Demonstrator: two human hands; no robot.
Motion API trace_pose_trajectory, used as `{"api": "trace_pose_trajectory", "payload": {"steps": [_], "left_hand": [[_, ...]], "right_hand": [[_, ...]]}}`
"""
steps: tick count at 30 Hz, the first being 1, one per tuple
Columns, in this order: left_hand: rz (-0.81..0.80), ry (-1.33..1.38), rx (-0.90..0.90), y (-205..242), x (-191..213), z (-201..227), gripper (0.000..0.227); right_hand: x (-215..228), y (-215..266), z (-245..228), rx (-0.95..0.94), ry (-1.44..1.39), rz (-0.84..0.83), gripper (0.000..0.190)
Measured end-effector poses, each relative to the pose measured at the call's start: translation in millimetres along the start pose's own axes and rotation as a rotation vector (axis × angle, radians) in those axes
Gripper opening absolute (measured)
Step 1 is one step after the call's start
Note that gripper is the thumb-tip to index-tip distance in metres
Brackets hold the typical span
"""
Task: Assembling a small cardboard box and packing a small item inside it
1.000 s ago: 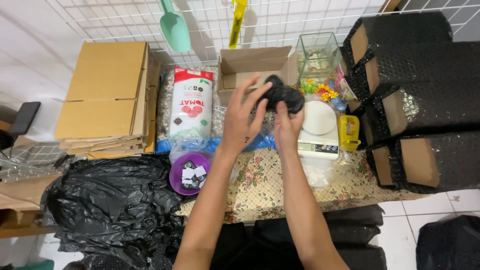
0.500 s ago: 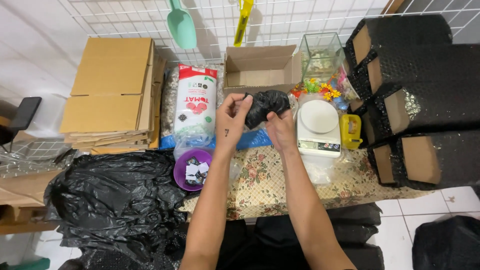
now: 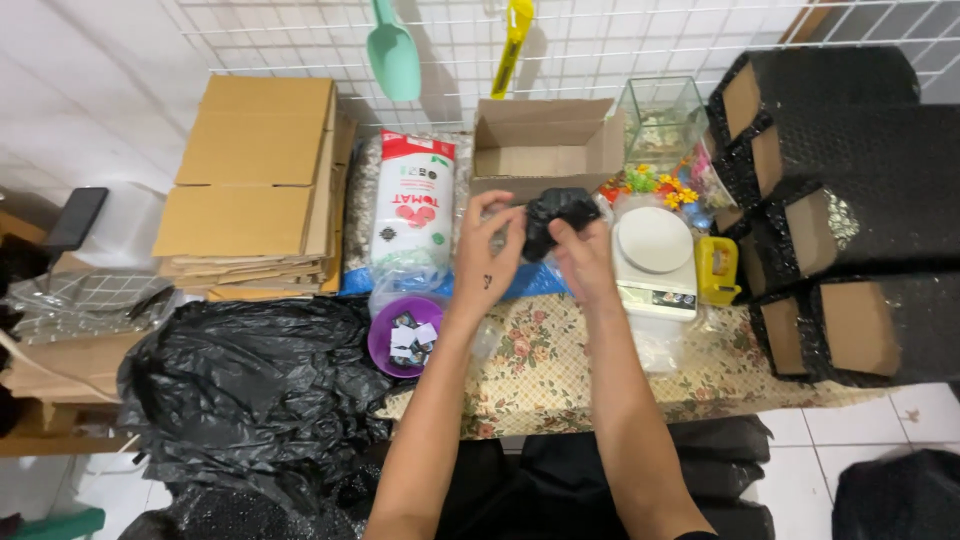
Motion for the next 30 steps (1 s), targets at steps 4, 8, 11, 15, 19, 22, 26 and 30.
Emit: {"api": "trace_pose_trajectory", "payload": {"steps": [4, 8, 11, 15, 19, 22, 26, 30], "left_hand": [[-0.019, 0.043, 0.023, -5.6, -8.4, -12.8, 0.031], [-0.062, -0.157, -0.094, -22.1, -4.2, 23.1, 0.042], [-0.105, -0.302, -0.101, -28.6, -25.1, -9.1, 0.038], [-0.003, -0.355, -0.172, -19.8, -33.7, -41.7, 0.016], [0.052, -0.347, -0.169, 21.9, -5.8, -8.3, 0.013], [0.05, -0.266, -0.117, 44.0, 2.9, -4.5, 0.017], [0.086, -0.241, -0.102, 56.9, 4.4, -3.2, 0.02], [-0.023, -0.217, -0.076, 58.2, 24.3, 45.3, 0.032]], "right_hand": [[8.2, 0.8, -55.8, 0.117, 0.183, 0.144, 0.033], [25.4, 11.0, -90.0, 0.202, 0.164, 0.226, 0.034], [31.0, 14.9, -99.0, 0.237, 0.269, 0.234, 0.033], [-13.8, 31.7, -146.7, 0.483, 0.708, 0.182, 0.028], [-49.4, 32.2, -180.1, 0.607, 0.884, 0.03, 0.034], [-78.9, 26.6, -163.3, 0.544, 1.157, -0.221, 0.039], [-91.1, 14.6, -116.1, 0.562, 1.25, -0.454, 0.037], [-65.1, -4.9, -76.6, 0.382, 1.423, -0.392, 0.031]]}}
Point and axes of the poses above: each hand's wrist, its own y-axis away from the middle knuckle, its own x-axis out of the back of the hand, z = x × y, the point moved 6 cm from there along -y, towards the middle knuckle, and after that the axes turned 1 degree about -y, right-handed, at the moved point
